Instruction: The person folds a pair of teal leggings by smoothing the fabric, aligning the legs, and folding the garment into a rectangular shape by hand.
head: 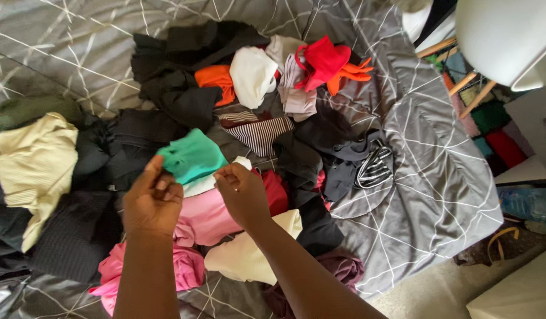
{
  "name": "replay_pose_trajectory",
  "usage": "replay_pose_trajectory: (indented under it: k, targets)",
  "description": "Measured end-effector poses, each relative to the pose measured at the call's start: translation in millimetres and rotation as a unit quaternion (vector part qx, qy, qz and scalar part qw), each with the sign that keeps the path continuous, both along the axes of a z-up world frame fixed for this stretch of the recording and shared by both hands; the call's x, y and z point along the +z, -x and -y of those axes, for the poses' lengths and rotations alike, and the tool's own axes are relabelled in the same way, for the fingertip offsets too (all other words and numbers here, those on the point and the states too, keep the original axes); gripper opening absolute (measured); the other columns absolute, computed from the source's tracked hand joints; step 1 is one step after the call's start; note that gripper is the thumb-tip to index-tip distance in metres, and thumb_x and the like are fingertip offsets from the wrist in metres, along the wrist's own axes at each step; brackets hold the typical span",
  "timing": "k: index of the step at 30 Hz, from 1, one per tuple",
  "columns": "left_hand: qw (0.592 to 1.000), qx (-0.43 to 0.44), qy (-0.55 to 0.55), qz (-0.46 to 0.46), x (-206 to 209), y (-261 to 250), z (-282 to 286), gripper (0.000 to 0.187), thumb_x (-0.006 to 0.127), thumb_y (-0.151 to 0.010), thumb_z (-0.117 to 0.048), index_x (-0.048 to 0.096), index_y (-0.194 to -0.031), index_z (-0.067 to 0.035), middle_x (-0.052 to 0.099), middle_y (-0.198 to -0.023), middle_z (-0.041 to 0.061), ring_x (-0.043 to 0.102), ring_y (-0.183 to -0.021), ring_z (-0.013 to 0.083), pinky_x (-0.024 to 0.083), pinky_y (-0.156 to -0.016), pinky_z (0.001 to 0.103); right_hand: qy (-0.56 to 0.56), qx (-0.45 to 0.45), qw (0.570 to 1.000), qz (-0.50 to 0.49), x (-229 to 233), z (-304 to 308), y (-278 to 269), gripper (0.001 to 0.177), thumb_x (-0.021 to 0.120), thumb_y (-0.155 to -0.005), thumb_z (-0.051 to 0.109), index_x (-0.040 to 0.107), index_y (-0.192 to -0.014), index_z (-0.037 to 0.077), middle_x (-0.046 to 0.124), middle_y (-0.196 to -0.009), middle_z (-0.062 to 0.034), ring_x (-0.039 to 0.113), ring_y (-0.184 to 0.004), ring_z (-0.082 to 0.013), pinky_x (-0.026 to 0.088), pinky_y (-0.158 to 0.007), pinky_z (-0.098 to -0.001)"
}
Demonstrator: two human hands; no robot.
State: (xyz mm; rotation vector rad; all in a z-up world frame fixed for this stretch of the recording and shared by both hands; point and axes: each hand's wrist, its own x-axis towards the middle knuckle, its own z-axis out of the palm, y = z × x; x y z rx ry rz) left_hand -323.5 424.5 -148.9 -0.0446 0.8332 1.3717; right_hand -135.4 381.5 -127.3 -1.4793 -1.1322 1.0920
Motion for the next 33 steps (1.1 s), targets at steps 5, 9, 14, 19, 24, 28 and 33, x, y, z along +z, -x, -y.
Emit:
replay_pose_trajectory:
  k: [5, 9, 14, 19, 24, 28, 33]
  targets:
    - [0.980, 0.028, -0.171, 0.098, 80.3, 20.4, 1.8, 0.023, 0.068, -0.103, -0.010, 0.066, -0.123, 0.000, 0.068, -0.097, 0.002, 0.051, -0.072, 0.0110, 0.039, -0.065, 0.026, -0.038, -0.012, 0.999, -0.037, 21.2, 20.7, -2.6, 0.013, 0.066, -0.095, 0.010, 0.069, -0.102, 0.000, 0.075, -0.089, -0.0071, 0.074, -0.082, -0.0113, 0.058, -0.075, -0.0254]
    - [0.959, -0.065, -0.262, 0.090, 132.1, 27.2, 13.2, 0.030, 0.069, -0.097, -0.007, 0.068, -0.124, 0.004, 0.069, -0.103, 0.004, 0.052, -0.077, 0.0097, 0.039, -0.068, 0.025, -0.015, -0.053, 0.994, -0.092, 44.7, 45.3, -5.7, 0.013, 0.064, -0.095, 0.010, 0.068, -0.103, 0.000, 0.073, -0.088, -0.0078, 0.068, -0.077, -0.0133, 0.057, -0.072, -0.0267]
    - [0.946, -0.108, -0.269, 0.147, 162.1, 18.3, 54.3, 0.022, 0.071, -0.096, -0.004, 0.070, -0.116, 0.005, 0.068, -0.099, 0.005, 0.053, -0.075, 0.0124, 0.039, -0.067, 0.026, -0.117, -0.167, 0.968, 0.147, 75.1, 80.7, -19.8, 0.036, 0.078, -0.087, 0.016, 0.066, -0.120, 0.005, 0.069, -0.108, -0.0125, 0.069, -0.096, -0.0245, 0.057, -0.085, -0.0355]
    - [0.962, -0.158, -0.192, 0.110, 172.7, 4.8, 85.0, 0.020, 0.071, -0.091, -0.003, 0.071, -0.109, 0.005, 0.070, -0.094, 0.006, 0.051, -0.067, 0.0112, 0.038, -0.062, 0.026, -0.085, -0.167, 0.958, 0.215, 89.8, 135.5, -50.5, 0.083, 0.087, -0.071, 0.015, 0.049, -0.145, 0.012, 0.056, -0.141, -0.0136, 0.059, -0.121, -0.0307, 0.049, -0.101, -0.0403]
    - [0.953, -0.284, -0.065, 0.080, 189.2, -19.3, 120.2, 0.021, 0.072, -0.089, -0.004, 0.074, -0.108, 0.006, 0.065, -0.082, 0.002, 0.048, -0.060, 0.0091, 0.033, -0.055, 0.025, -0.110, -0.075, 0.960, 0.248, 86.5, 192.4, -68.7, 0.080, 0.094, -0.062, 0.023, 0.063, -0.134, 0.009, 0.067, -0.134, -0.0153, 0.063, -0.128, -0.0322, 0.048, -0.111, -0.0421]
    - [0.949, -0.303, -0.074, 0.056, 211.9, -43.6, 147.3, 0.024, 0.070, -0.088, -0.007, 0.073, -0.109, 0.006, 0.068, -0.086, 0.002, 0.047, -0.060, 0.0081, 0.034, -0.057, 0.024, -0.047, -0.074, 0.981, 0.174, 102.3, 238.1, -75.5, 0.079, 0.093, -0.065, 0.032, 0.062, -0.133, 0.007, 0.065, -0.133, -0.0136, 0.061, -0.128, -0.0292, 0.045, -0.109, -0.0423]
    - [0.935, -0.334, -0.109, 0.051, 236.6, -78.6, 172.6, 0.024, 0.071, -0.088, -0.008, 0.073, -0.108, 0.006, 0.063, -0.084, 0.003, 0.048, -0.063, 0.0090, 0.039, -0.063, 0.026, 0.065, 0.020, 0.988, 0.142, 125.1, 289.5, -94.3, 0.048, 0.089, -0.070, 0.044, 0.074, -0.089, 0.003, 0.076, -0.112, -0.0100, 0.065, -0.119, -0.0218, 0.044, -0.101, -0.0355]
